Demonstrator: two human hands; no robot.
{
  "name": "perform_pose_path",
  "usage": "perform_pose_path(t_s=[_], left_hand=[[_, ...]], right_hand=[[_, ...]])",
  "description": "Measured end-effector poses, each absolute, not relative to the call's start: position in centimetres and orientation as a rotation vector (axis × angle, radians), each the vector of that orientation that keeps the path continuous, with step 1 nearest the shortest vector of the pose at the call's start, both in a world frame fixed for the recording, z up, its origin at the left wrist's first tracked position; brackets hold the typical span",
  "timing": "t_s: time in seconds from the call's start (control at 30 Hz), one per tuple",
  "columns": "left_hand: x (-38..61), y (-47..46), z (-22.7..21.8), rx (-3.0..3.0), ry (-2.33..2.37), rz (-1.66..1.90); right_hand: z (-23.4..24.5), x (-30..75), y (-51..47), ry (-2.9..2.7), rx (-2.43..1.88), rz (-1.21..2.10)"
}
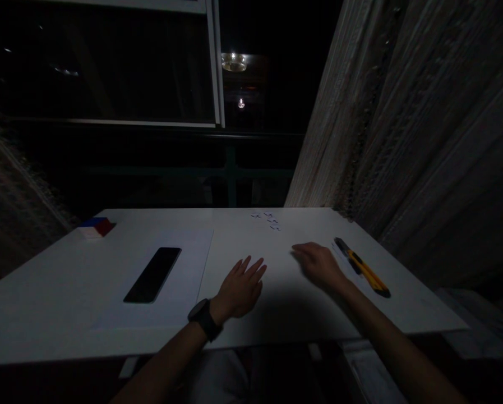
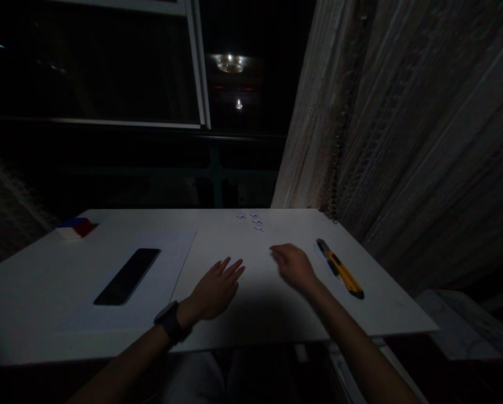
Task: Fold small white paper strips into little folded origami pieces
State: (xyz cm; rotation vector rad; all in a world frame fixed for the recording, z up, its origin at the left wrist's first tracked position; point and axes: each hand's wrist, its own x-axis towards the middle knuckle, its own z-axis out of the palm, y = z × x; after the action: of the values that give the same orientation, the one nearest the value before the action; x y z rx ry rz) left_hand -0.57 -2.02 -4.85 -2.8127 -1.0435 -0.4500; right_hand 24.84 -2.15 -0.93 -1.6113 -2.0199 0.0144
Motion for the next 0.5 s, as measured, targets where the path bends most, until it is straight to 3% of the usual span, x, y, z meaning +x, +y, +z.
perform_pose_path(t_s=[0.1, 0.23, 0.5], left_hand=[[-0.6, -1.9, -4.9, -2.824, -1.048, -0.455], [-0.7, -1.8, -4.8, -2.837, -1.021, -0.475], [-0.8, -1.7, -4.5, -2.877, -0.967, -0.493]], right_hand=[[0.0, 29.7, -3.1, -1.670, -2.088, -0.305], [-0.6, 33.6, -4.1, -1.555, -2.455, -0.494], [-2.9, 34.3, -4.3, -1.587, -2.573, -0.374]])
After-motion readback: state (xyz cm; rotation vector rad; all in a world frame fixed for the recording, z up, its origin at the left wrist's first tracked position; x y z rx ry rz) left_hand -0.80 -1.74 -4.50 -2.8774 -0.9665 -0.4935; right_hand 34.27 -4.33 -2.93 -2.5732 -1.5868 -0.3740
